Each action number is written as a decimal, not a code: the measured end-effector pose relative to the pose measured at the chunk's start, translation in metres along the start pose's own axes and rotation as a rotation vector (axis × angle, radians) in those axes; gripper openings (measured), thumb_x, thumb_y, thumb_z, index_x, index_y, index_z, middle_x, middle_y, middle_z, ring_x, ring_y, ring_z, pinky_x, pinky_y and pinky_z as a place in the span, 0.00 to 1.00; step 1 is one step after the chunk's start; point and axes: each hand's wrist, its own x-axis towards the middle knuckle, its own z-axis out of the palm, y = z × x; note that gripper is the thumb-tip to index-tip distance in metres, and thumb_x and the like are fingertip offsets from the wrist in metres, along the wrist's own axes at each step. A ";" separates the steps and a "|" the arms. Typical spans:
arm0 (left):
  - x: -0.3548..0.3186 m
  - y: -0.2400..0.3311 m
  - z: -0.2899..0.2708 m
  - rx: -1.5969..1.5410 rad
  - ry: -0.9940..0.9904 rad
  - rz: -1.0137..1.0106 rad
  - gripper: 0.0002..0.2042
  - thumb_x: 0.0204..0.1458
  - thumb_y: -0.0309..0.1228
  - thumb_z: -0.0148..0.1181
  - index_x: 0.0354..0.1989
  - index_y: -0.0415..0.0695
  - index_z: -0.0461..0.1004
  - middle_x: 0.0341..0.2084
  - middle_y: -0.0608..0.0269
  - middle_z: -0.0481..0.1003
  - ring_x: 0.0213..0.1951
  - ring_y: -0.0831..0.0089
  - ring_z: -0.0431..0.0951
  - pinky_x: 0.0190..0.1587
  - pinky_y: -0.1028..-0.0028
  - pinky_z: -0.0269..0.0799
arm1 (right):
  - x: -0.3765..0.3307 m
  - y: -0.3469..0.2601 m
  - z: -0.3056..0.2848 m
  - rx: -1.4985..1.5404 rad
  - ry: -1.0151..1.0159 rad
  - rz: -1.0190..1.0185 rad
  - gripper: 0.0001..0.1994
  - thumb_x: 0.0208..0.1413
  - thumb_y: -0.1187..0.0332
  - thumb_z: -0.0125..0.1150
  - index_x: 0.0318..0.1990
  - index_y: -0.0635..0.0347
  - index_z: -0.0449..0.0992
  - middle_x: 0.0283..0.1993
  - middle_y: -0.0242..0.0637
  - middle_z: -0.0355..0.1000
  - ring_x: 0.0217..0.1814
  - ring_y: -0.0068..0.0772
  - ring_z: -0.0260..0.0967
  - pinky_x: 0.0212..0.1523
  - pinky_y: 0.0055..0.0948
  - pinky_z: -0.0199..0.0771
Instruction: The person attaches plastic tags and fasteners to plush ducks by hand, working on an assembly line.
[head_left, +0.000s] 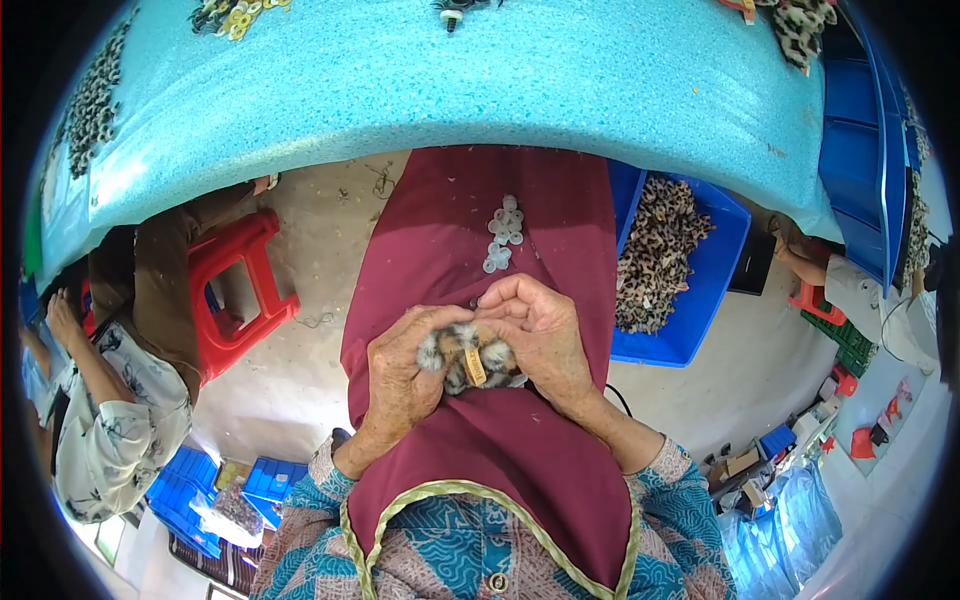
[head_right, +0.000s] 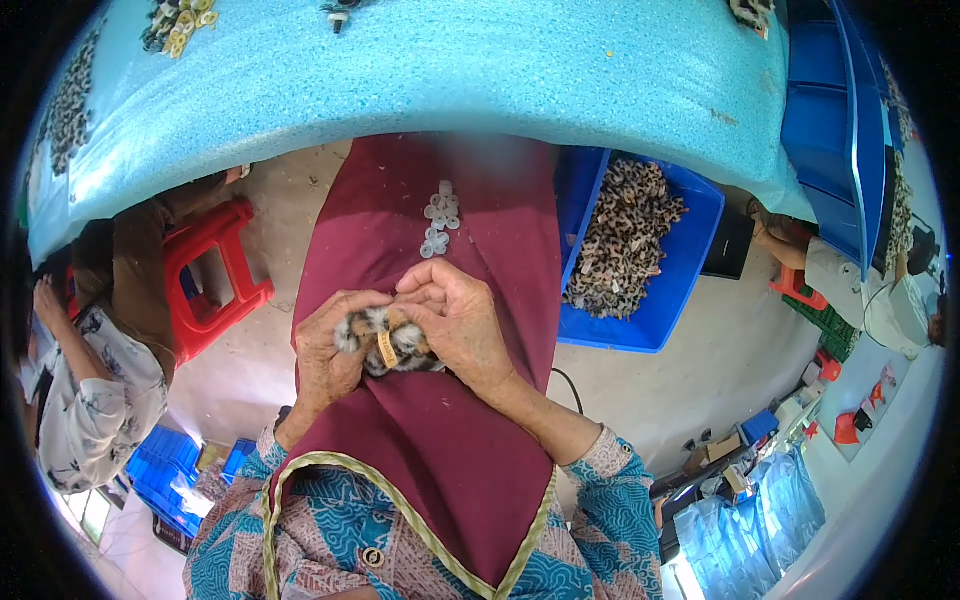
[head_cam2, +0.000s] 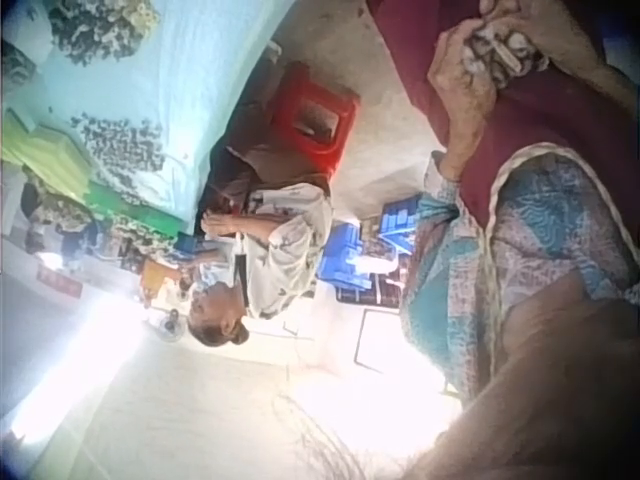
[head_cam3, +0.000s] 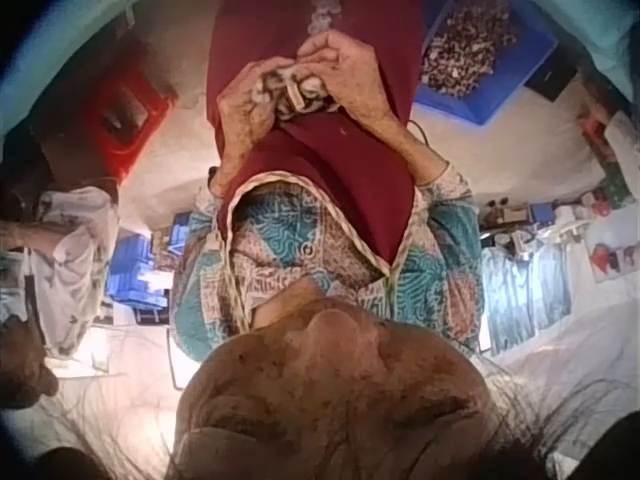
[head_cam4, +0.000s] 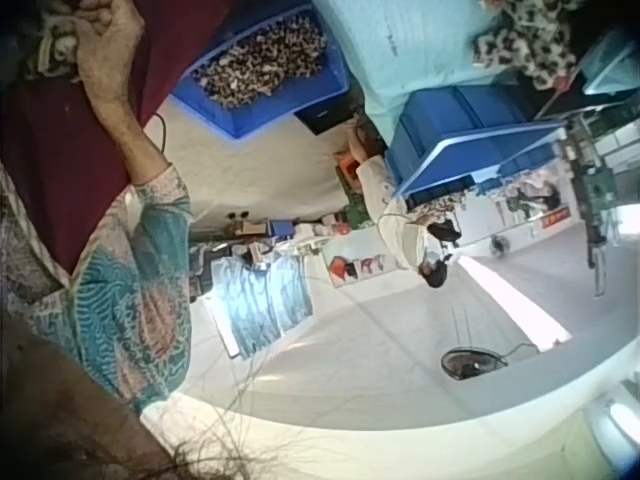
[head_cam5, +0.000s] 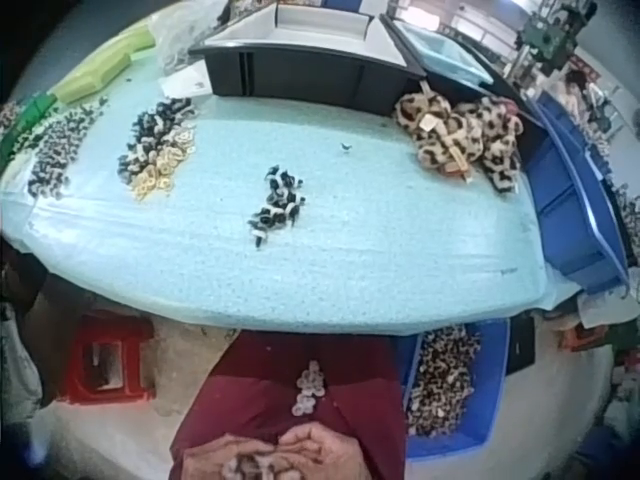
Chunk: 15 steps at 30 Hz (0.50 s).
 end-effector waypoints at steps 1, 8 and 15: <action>0.000 0.001 0.000 -0.012 -0.007 -0.047 0.13 0.41 0.18 0.55 0.39 0.39 0.74 0.30 0.57 0.75 0.34 0.67 0.77 0.37 0.76 0.70 | 0.000 0.000 -0.001 -0.073 -0.006 -0.003 0.09 0.50 0.80 0.58 0.39 0.66 0.68 0.31 0.34 0.73 0.33 0.16 0.70 0.32 0.14 0.71; -0.002 -0.005 0.001 -0.153 0.045 -0.142 0.12 0.43 0.18 0.56 0.39 0.39 0.74 0.30 0.58 0.75 0.34 0.72 0.77 0.37 0.78 0.70 | -0.011 -0.010 0.003 -0.035 -0.093 -0.091 0.11 0.47 0.72 0.64 0.36 0.65 0.70 0.27 0.33 0.72 0.30 0.17 0.69 0.29 0.19 0.69; 0.026 -0.048 0.002 -0.147 0.108 -0.220 0.12 0.44 0.19 0.54 0.39 0.35 0.75 0.30 0.58 0.77 0.35 0.74 0.76 0.38 0.78 0.70 | 0.040 0.014 0.007 -0.534 -0.073 -0.120 0.17 0.39 0.71 0.69 0.37 0.65 0.71 0.25 0.33 0.70 0.27 0.17 0.66 0.28 0.22 0.68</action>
